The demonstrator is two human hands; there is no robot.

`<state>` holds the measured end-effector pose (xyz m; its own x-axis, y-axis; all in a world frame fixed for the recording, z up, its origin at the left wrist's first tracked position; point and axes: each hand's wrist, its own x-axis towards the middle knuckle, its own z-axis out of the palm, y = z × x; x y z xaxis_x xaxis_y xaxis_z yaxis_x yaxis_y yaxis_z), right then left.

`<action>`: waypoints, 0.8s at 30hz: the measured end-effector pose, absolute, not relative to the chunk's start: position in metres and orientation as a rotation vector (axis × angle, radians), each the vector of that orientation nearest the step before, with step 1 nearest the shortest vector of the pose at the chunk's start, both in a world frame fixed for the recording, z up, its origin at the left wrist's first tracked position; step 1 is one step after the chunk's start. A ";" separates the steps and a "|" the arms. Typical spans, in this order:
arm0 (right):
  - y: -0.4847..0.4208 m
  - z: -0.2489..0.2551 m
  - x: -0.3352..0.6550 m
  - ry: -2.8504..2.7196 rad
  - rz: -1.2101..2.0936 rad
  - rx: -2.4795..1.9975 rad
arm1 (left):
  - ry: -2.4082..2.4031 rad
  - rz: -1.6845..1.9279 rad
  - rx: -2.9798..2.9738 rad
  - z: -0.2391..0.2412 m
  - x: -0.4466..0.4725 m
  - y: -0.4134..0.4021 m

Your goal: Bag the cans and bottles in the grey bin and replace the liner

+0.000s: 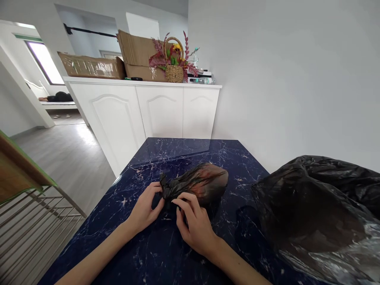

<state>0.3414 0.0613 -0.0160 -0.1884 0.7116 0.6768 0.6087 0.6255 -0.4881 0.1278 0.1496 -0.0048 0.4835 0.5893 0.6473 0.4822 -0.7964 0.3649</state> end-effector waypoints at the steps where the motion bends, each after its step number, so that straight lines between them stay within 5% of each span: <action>1: 0.061 -0.014 0.342 -1.884 0.095 -1.058 | 0.936 1.237 2.554 -0.004 0.128 0.149; 13: 0.064 -0.013 0.344 -1.844 0.134 -1.091 | 0.901 1.449 2.461 -0.007 0.128 0.152; 24: 0.078 0.000 0.368 -1.547 0.223 -1.115 | 1.194 1.624 1.298 -0.019 0.099 0.196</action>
